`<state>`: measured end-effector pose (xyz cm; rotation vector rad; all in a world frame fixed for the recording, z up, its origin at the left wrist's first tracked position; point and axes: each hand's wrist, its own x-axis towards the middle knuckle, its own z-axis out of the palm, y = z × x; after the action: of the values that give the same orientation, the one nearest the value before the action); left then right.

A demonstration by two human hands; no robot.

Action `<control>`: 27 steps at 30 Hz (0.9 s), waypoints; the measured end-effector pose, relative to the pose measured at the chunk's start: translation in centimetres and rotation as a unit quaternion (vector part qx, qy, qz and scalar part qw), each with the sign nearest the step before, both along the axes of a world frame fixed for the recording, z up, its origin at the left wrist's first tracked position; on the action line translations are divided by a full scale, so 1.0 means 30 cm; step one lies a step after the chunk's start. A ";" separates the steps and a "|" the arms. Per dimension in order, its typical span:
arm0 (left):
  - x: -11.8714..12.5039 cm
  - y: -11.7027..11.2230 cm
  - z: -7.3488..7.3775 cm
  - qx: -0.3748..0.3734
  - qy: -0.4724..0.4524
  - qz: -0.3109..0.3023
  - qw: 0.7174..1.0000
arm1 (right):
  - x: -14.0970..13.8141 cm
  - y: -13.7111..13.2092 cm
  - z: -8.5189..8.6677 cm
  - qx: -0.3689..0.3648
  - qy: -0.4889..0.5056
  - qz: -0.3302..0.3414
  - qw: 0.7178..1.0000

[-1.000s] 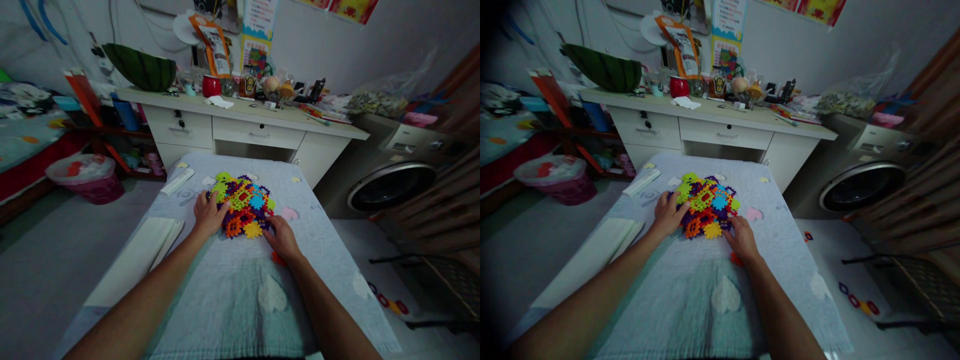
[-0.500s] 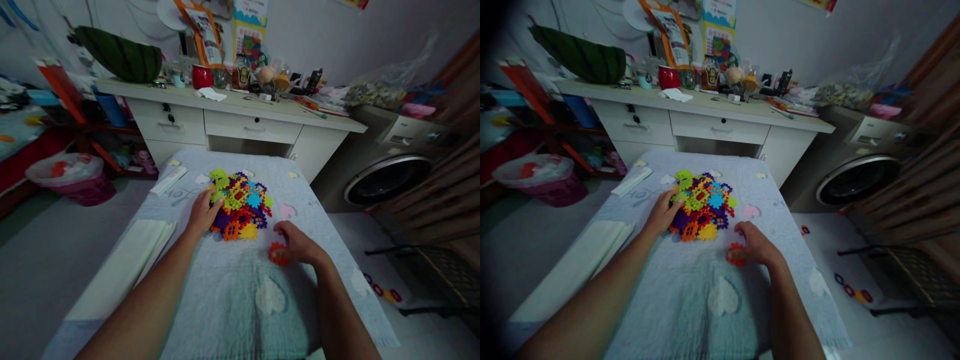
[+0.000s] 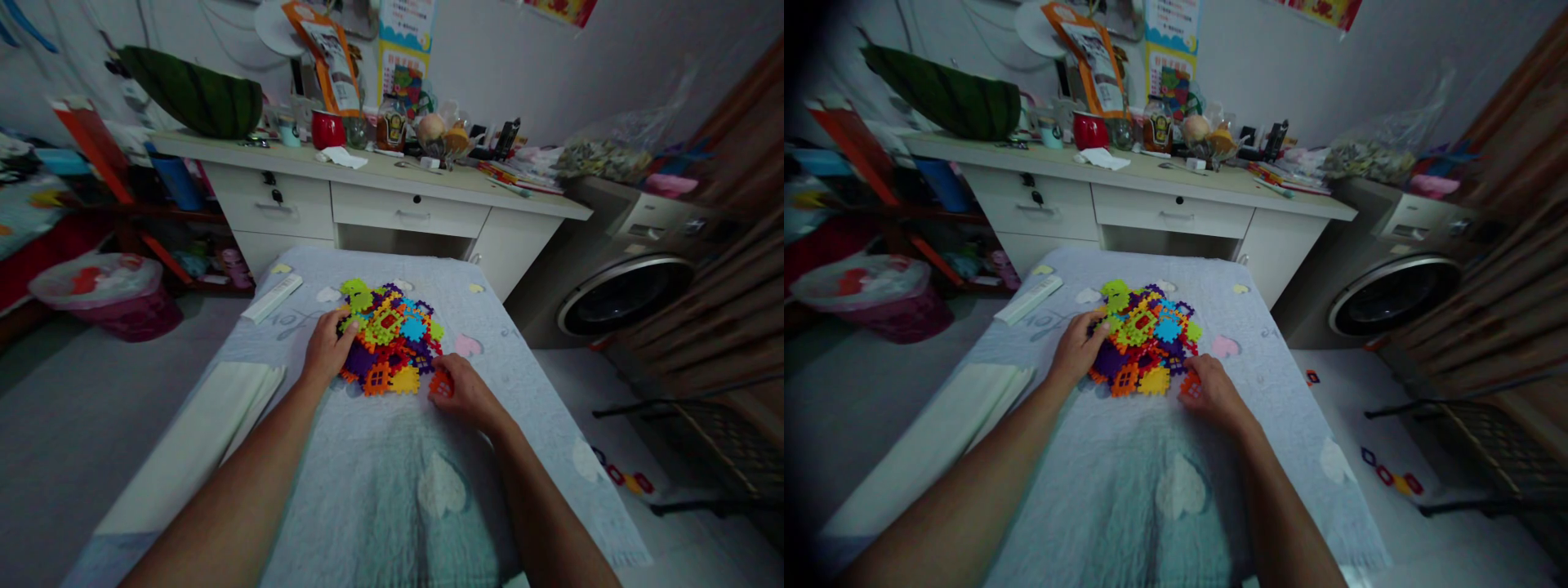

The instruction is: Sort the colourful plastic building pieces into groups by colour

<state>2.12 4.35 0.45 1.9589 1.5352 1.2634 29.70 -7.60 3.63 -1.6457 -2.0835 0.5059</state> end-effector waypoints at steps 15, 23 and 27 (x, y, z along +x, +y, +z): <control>-0.017 0.040 -0.006 0.000 -0.022 0.025 0.999 | 0.010 0.065 -0.026 0.007 -0.047 0.005 0.999; -0.014 0.052 -0.027 -0.018 0.075 0.003 0.997 | 0.124 0.127 0.098 -0.114 -0.022 0.025 0.993; -0.009 0.049 -0.022 -0.038 0.125 0.011 0.991 | 0.207 0.249 0.118 -0.085 -0.003 -0.066 0.994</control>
<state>1.84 5.83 -0.23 2.1213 1.6971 0.9812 35.92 -0.13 7.18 -1.8689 -1.9662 0.6499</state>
